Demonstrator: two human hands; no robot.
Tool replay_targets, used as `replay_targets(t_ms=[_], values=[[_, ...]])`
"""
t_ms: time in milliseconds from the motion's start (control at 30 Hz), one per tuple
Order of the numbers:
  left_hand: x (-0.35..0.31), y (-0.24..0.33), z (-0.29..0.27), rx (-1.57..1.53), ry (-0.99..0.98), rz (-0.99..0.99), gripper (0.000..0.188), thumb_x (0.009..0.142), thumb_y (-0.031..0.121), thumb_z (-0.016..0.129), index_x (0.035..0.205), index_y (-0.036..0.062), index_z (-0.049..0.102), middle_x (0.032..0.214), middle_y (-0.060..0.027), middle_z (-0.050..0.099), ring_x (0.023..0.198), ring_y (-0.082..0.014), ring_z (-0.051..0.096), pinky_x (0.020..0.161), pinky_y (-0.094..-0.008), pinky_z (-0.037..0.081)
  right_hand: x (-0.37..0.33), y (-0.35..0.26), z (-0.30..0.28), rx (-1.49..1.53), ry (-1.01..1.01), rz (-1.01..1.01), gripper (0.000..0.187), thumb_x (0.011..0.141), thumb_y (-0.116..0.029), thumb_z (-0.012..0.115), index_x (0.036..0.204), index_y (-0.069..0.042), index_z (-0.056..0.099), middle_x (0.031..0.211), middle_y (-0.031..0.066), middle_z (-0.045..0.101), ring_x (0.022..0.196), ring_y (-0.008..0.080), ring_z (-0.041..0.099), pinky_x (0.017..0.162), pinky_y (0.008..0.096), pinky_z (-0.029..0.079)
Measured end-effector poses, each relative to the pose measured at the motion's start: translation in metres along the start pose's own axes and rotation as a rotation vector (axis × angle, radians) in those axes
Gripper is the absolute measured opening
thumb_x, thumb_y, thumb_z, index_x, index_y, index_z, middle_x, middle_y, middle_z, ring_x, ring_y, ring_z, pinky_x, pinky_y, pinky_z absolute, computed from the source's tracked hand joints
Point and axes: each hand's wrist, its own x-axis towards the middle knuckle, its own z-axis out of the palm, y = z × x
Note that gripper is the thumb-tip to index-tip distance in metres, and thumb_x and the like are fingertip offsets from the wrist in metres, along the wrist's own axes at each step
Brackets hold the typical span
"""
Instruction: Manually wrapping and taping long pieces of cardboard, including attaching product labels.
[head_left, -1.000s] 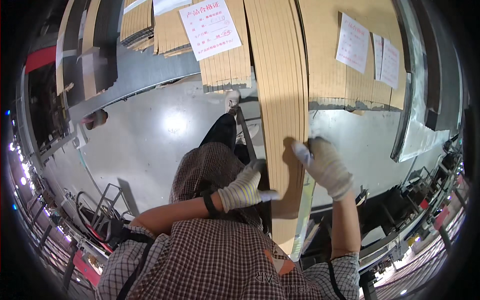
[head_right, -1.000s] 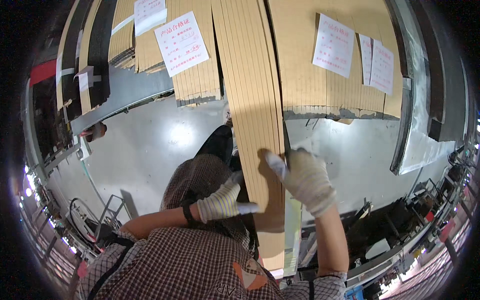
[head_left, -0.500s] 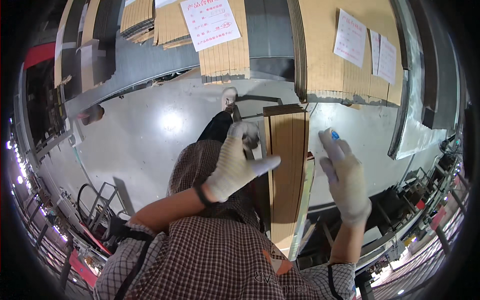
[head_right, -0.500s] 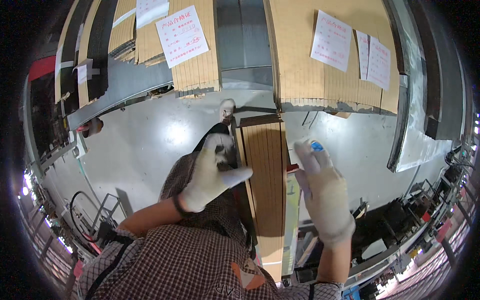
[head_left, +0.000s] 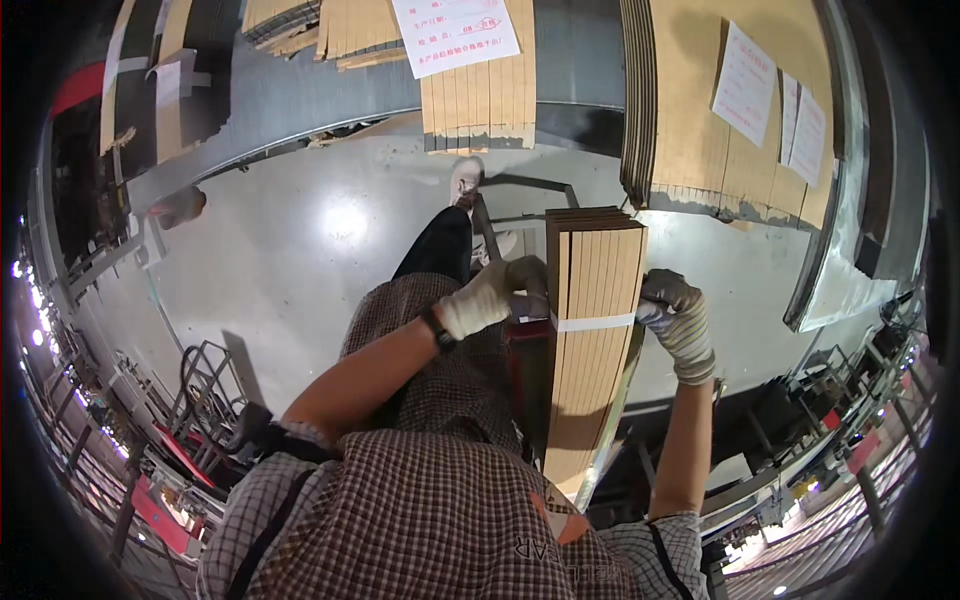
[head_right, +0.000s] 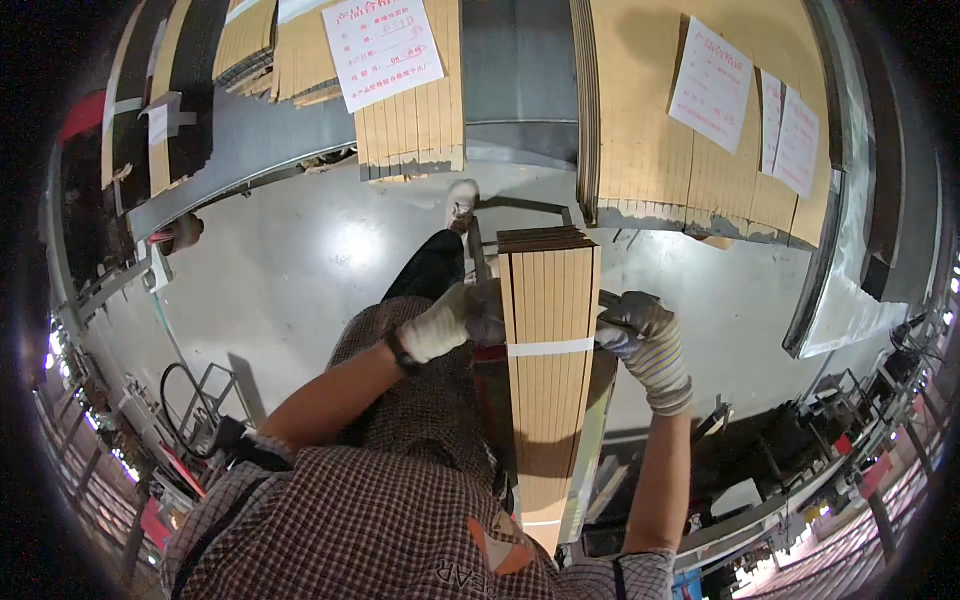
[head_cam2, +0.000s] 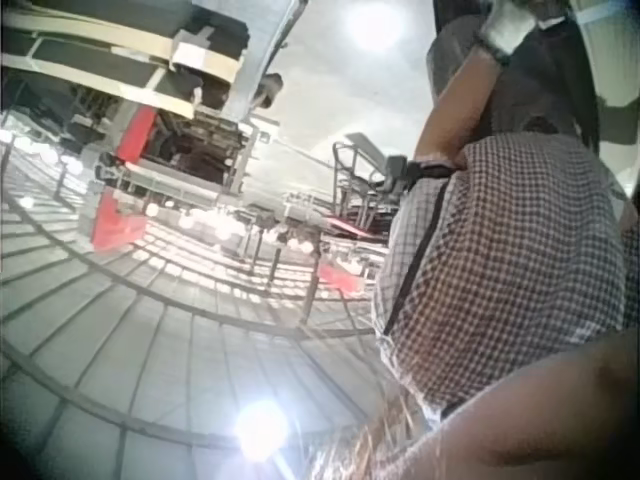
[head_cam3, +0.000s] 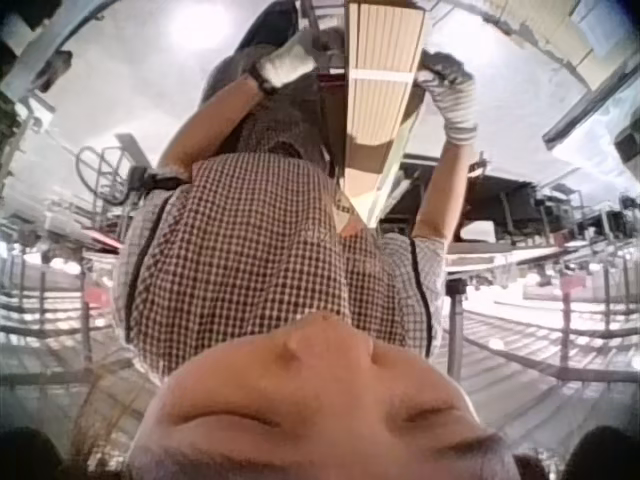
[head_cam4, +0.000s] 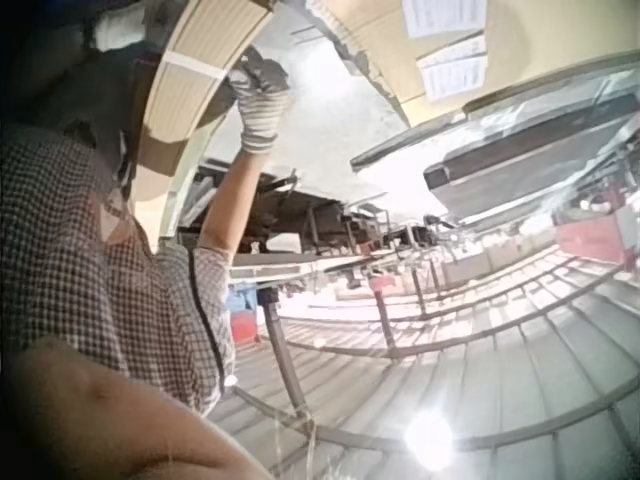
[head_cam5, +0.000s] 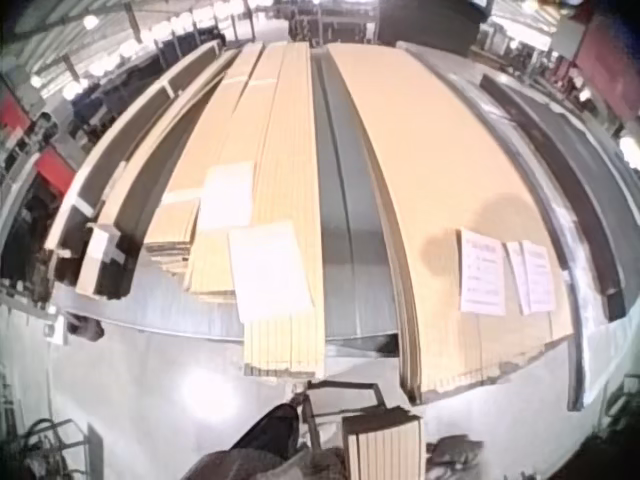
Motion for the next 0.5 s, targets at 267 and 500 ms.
replay_targets(t_ms=[267, 500], values=[[0.014, -0.018, 0.001, -0.199, 0.020, -0.078, 0.049, 0.071, 0.010, 0.088, 0.114, 0.0088, 0.063, 0.123, -0.0033, 0.056, 0.109, -0.0185, 0.059, 0.097, -0.0349, 0.050, -0.029, -0.123, 0.105, -0.269, 0.671, 0.232, 0.091, 0.065, -0.018, 0.091, 0.138, -0.003, 0.040, 0.139, 0.0231, 0.041, 0.123, 0.0397, 0.045, 0.102, 0.0489, 0.039], [0.096, -0.036, 0.033, 0.540, -0.277, 0.408, 0.068, 0.089, 0.024, 0.074, 0.148, 0.0129, 0.042, 0.145, -0.0095, 0.047, 0.128, -0.0231, 0.051, 0.106, -0.0364, 0.044, -0.023, -0.104, 0.137, -0.288, 0.765, 0.252, 0.086, 0.065, -0.016, 0.090, 0.137, -0.008, 0.042, 0.137, 0.0215, 0.040, 0.124, 0.0396, 0.044, 0.104, 0.0498, 0.037]])
